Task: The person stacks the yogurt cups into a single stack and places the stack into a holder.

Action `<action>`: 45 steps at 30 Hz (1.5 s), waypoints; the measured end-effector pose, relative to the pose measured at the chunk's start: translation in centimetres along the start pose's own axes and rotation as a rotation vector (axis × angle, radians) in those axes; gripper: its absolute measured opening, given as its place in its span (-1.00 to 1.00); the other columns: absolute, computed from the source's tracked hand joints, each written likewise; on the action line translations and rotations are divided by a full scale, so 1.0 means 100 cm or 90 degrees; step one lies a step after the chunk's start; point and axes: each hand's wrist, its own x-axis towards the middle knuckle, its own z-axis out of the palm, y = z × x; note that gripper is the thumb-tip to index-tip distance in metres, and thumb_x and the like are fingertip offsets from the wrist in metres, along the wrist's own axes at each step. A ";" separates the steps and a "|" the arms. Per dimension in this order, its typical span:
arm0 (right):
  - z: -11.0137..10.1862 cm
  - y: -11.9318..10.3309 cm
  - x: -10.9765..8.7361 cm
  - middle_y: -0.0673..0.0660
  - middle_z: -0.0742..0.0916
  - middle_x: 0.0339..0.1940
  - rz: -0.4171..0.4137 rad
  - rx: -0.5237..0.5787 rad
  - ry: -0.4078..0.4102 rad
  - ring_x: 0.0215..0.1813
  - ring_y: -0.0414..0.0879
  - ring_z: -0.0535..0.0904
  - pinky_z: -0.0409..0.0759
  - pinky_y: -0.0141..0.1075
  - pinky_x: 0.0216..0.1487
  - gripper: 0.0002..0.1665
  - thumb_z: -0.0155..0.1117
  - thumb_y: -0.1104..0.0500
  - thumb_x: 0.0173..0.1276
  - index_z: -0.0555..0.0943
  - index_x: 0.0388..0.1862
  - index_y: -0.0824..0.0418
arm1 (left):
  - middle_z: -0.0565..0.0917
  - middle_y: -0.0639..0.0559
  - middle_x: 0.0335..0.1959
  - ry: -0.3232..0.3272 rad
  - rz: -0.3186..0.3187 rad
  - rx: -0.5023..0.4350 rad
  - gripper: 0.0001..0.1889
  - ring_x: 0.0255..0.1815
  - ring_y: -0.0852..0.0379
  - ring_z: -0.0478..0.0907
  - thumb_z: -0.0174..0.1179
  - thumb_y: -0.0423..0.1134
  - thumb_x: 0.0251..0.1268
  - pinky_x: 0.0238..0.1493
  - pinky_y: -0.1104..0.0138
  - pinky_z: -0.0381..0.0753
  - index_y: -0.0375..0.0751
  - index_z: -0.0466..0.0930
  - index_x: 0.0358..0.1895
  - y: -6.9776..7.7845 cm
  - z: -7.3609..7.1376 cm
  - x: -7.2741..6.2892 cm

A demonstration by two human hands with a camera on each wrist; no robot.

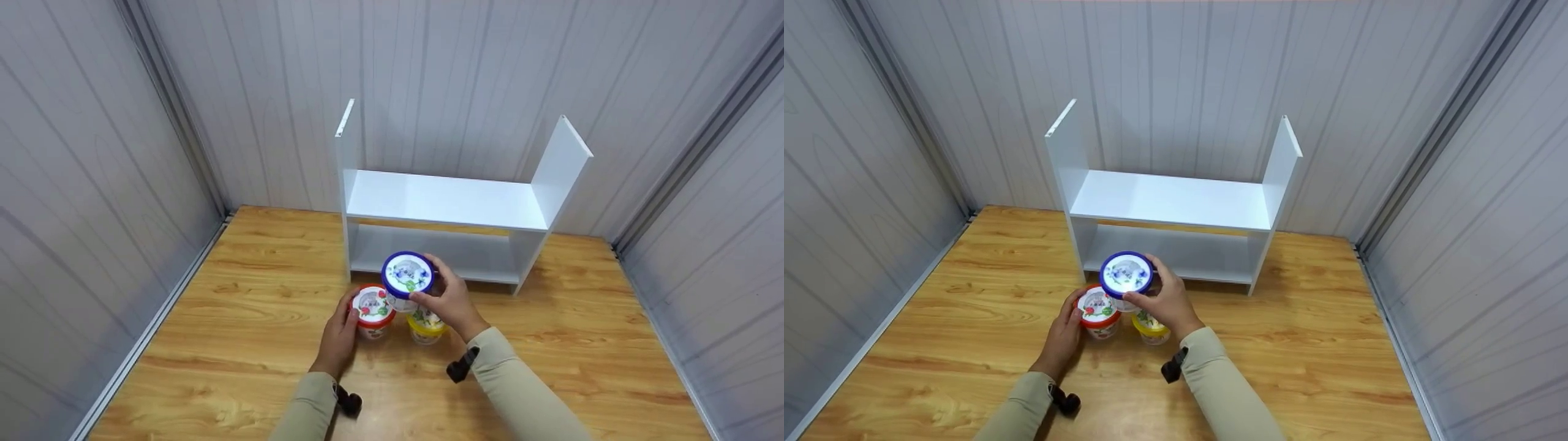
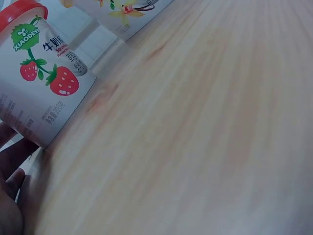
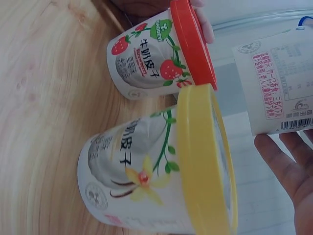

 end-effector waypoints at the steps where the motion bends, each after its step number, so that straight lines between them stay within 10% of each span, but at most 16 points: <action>1: 0.001 0.000 0.000 0.09 0.53 0.39 -0.006 0.002 -0.001 0.37 0.03 0.48 0.50 -0.09 0.34 0.04 0.60 -0.16 0.12 0.32 0.54 -0.04 | 0.49 -0.04 0.40 -0.001 -0.003 -0.001 -0.53 0.37 -0.09 0.43 -0.07 0.00 0.64 0.41 -0.12 0.30 0.27 0.28 0.52 0.000 0.000 0.000; 24: 0.026 0.000 0.003 0.12 0.55 0.35 -0.022 -0.015 -0.041 0.24 0.05 0.55 0.62 -0.12 0.20 0.07 0.56 -0.22 0.14 0.31 0.55 0.03 | 0.59 -0.13 0.26 -0.005 0.019 -0.013 -0.53 0.19 -0.13 0.56 -0.09 -0.14 0.66 0.24 -0.14 0.45 -0.01 0.27 0.54 -0.002 0.000 0.002; 35: 0.035 0.000 0.006 0.17 0.56 0.36 -0.041 -0.018 -0.055 0.29 0.08 0.55 0.63 -0.13 0.18 0.08 0.57 -0.17 0.15 0.29 0.56 0.12 | 0.59 -0.18 0.25 -0.015 0.040 -0.018 -0.54 0.17 -0.15 0.56 -0.08 -0.25 0.64 0.21 -0.12 0.47 -0.10 0.30 0.51 0.038 -0.009 -0.009; 45: 0.040 -0.003 0.008 0.15 0.54 0.40 -0.023 -0.040 -0.059 0.35 0.05 0.51 0.60 -0.13 0.24 0.11 0.56 -0.23 0.13 0.28 0.56 0.10 | 0.55 -0.16 0.32 -0.004 0.034 -0.013 -0.53 0.25 -0.20 0.52 -0.11 -0.16 0.67 0.28 -0.19 0.41 0.09 0.25 0.54 -0.002 0.000 0.001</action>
